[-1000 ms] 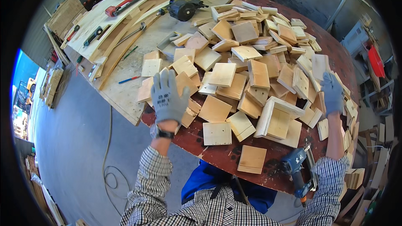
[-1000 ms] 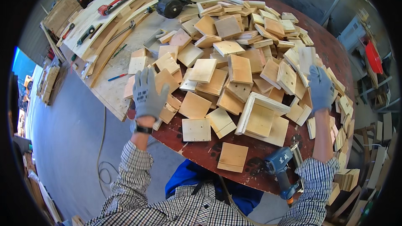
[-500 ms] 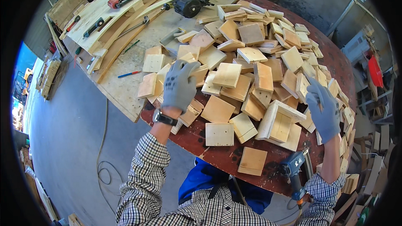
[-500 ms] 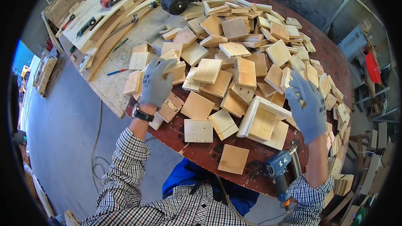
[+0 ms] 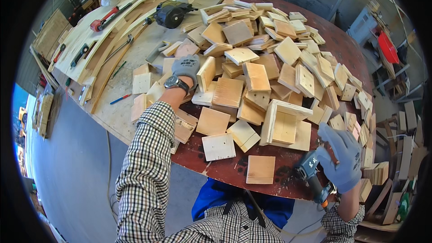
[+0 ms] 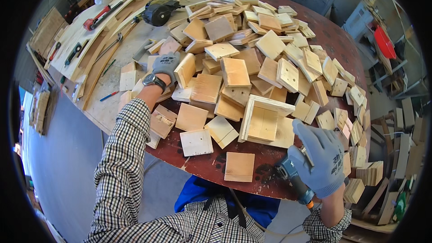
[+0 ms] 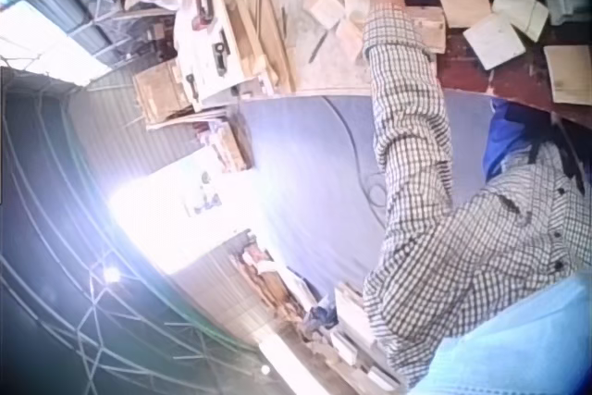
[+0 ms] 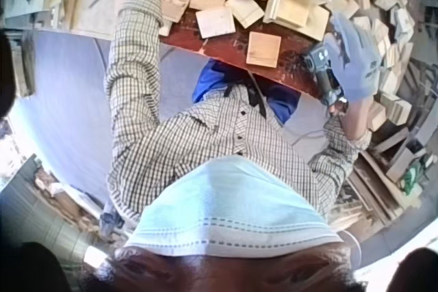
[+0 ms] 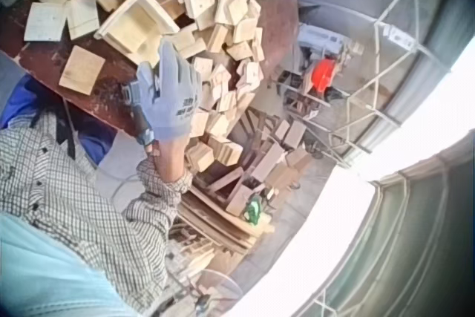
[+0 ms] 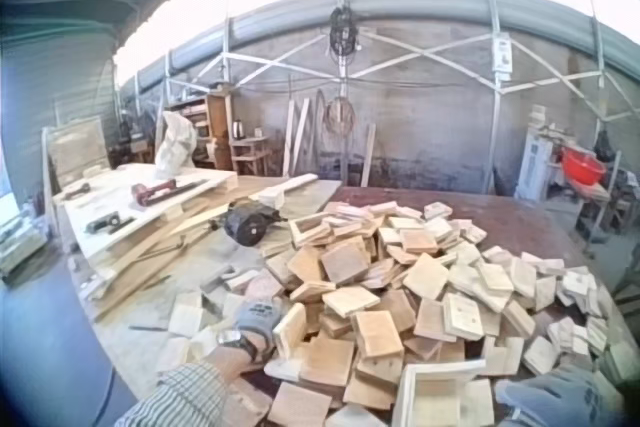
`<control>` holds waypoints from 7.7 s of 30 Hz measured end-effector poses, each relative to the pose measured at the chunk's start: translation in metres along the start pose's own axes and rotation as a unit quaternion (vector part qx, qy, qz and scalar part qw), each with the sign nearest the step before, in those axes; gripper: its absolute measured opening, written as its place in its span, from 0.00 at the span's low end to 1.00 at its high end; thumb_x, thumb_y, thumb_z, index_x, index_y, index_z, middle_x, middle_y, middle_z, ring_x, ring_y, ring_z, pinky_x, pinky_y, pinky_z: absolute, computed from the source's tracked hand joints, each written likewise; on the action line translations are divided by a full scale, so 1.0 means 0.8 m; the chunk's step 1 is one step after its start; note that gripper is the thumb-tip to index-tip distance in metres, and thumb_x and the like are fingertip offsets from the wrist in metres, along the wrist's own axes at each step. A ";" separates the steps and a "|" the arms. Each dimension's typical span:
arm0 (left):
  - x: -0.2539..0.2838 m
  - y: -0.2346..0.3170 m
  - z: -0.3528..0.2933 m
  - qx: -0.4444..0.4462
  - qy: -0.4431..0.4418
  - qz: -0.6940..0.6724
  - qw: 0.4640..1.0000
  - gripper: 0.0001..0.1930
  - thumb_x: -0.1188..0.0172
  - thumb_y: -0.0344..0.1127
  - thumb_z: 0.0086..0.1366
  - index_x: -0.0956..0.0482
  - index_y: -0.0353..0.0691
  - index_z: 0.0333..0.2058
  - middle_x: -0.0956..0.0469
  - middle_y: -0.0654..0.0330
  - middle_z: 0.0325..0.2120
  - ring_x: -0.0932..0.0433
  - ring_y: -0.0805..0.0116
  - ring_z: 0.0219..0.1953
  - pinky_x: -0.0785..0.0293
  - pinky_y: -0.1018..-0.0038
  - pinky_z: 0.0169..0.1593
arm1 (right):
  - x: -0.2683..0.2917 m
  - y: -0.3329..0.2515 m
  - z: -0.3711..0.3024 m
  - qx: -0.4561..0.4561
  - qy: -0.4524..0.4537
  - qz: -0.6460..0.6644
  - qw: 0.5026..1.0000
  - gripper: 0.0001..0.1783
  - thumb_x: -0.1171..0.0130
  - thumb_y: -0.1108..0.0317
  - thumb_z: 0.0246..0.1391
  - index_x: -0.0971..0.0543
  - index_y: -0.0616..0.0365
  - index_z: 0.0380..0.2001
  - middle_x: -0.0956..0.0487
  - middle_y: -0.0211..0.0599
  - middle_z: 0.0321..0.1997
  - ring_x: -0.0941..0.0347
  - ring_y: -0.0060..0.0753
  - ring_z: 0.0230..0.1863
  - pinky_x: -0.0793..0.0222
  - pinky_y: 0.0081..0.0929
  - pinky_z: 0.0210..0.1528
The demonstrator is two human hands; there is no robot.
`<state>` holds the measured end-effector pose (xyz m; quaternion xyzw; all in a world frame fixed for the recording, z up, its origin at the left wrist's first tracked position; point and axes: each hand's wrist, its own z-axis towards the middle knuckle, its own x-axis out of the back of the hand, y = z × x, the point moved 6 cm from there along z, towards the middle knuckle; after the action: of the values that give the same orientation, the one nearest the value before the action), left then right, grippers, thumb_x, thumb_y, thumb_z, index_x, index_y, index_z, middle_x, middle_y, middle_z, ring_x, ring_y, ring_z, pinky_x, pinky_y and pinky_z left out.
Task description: The person assembles small wooden boxes on a cluttered workbench. They pick up pre-cut wooden pieces, align them, and use a pneumatic nail gun to fasten the joints. The person repeatedly handles the pieces and the tool to construct multiple small boxes.
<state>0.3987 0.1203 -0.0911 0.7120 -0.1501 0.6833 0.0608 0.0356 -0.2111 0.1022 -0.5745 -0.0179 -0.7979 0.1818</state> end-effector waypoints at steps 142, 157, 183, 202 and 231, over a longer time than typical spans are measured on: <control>0.060 0.313 -0.275 -0.187 0.170 -0.295 0.921 0.26 0.29 0.36 0.61 0.15 0.60 0.60 0.30 0.51 0.39 0.23 0.51 0.34 0.23 0.59 0.36 | -0.073 0.054 -0.212 -0.251 -0.153 -0.121 0.948 0.34 0.36 0.40 0.61 0.23 0.58 0.57 0.22 0.42 0.43 0.22 0.47 0.43 0.28 0.46 0.47; 0.059 0.315 -0.275 -0.204 0.191 -0.301 0.912 0.23 0.29 0.35 0.62 0.14 0.52 0.58 0.28 0.50 0.39 0.22 0.51 0.37 0.24 0.59 0.38 | -0.136 0.056 -0.211 -0.362 -0.195 -0.180 0.894 0.52 0.26 0.48 0.51 0.36 0.64 0.72 0.21 0.37 0.43 0.20 0.38 0.41 0.27 0.39 0.45; 0.050 0.318 -0.268 -0.202 0.176 -0.274 0.924 0.29 0.29 0.37 0.64 0.21 0.48 0.64 0.25 0.45 0.48 0.20 0.41 0.47 0.21 0.54 0.48 | -0.131 0.072 -0.022 -0.167 -0.188 0.034 0.967 0.45 0.34 0.45 0.63 0.36 0.58 0.74 0.19 0.53 0.55 0.18 0.53 0.53 0.23 0.48 0.54; 0.054 0.313 -0.273 -0.171 0.142 -0.284 0.933 0.30 0.26 0.35 0.59 0.19 0.47 0.62 0.26 0.48 0.45 0.21 0.46 0.44 0.22 0.56 0.45 | -0.188 0.073 -0.010 -0.116 -0.279 -0.037 0.953 0.47 0.37 0.53 0.65 0.44 0.67 0.77 0.19 0.56 0.52 0.16 0.54 0.44 0.18 0.43 0.47; 0.058 0.311 -0.275 -0.190 0.151 -0.267 0.933 0.29 0.28 0.41 0.62 0.19 0.51 0.62 0.27 0.50 0.41 0.21 0.48 0.40 0.21 0.57 0.39 | -0.112 0.039 -0.221 -0.308 -0.184 -0.166 0.919 0.49 0.30 0.40 0.53 0.31 0.65 0.66 0.21 0.43 0.42 0.23 0.45 0.40 0.32 0.45 0.47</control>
<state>0.1159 -0.0575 -0.0615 0.5895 -0.0706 0.6998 0.3971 -0.0907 -0.2580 -0.0464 -0.7275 0.1005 -0.6629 -0.1455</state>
